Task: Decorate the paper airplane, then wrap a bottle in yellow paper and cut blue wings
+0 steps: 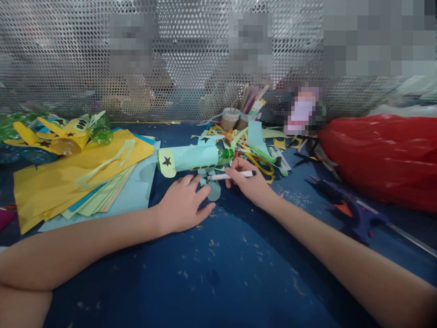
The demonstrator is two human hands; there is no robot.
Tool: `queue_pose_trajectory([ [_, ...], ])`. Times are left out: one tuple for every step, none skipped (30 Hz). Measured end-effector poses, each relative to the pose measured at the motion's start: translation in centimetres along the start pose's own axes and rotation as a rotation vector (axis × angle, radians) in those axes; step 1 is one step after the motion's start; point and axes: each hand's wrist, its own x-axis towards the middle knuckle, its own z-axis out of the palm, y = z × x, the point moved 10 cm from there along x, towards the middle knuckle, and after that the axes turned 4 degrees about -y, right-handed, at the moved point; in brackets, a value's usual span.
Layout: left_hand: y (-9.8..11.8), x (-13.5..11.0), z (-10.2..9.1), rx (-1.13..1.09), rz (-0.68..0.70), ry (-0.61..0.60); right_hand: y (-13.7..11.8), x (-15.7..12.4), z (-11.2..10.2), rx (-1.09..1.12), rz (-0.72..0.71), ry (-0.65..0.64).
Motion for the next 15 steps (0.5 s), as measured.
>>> queue_pose_trajectory([
  [0.0, 0.01, 0.02, 0.0, 0.001, -0.002, 0.05, -0.02, -0.03, 0.002, 0.0, 0.002],
  [0.01, 0.02, 0.02, -0.001, 0.003, -0.003, 0.07, -0.02, -0.03, 0.007, 0.0, 0.001],
  [0.02, 0.03, 0.0, -0.001, 0.005, -0.002, 0.08, -0.02, 0.0, 0.012, 0.0, -0.001],
  [0.04, 0.03, -0.03, -0.002, 0.008, 0.001, 0.06, -0.01, 0.01, 0.014, -0.001, -0.002],
  [0.06, 0.02, -0.08, -0.003, 0.01, 0.005, 0.04, 0.01, 0.01, 0.013, -0.002, -0.001],
  [0.08, 0.02, -0.12, -0.004, 0.013, 0.009, 0.02, 0.05, 0.0, 0.009, -0.004, 0.001],
  [0.09, 0.01, -0.15, -0.004, 0.014, 0.013, 0.02, 0.08, -0.01, 0.003, -0.005, 0.003],
  [0.1, 0.0, -0.17, -0.004, 0.015, 0.015, 0.06, 0.12, -0.05, -0.004, -0.004, 0.007],
  [0.1, -0.01, -0.16, -0.003, 0.014, 0.016, 0.13, 0.15, -0.07, -0.009, -0.003, 0.009],
  [0.08, -0.02, -0.15, -0.003, 0.011, 0.015, 0.2, 0.17, -0.09, -0.013, -0.002, 0.009],
  [0.07, -0.02, -0.12, -0.003, 0.009, 0.013, 0.26, 0.19, -0.11, -0.015, -0.002, 0.009],
  [0.07, -0.03, -0.09, -0.003, 0.007, 0.011, 0.29, 0.19, -0.14, -0.014, -0.004, 0.01],
  [0.07, -0.03, -0.09, -0.003, 0.005, 0.011, 0.28, 0.18, -0.18, -0.012, -0.008, 0.012],
  [0.07, -0.02, -0.07, -0.003, 0.004, 0.008, 0.26, 0.16, -0.21, -0.01, -0.01, 0.012],
  [0.07, -0.01, -0.05, -0.002, 0.003, 0.005, 0.21, 0.14, -0.23, -0.01, -0.01, 0.013],
])
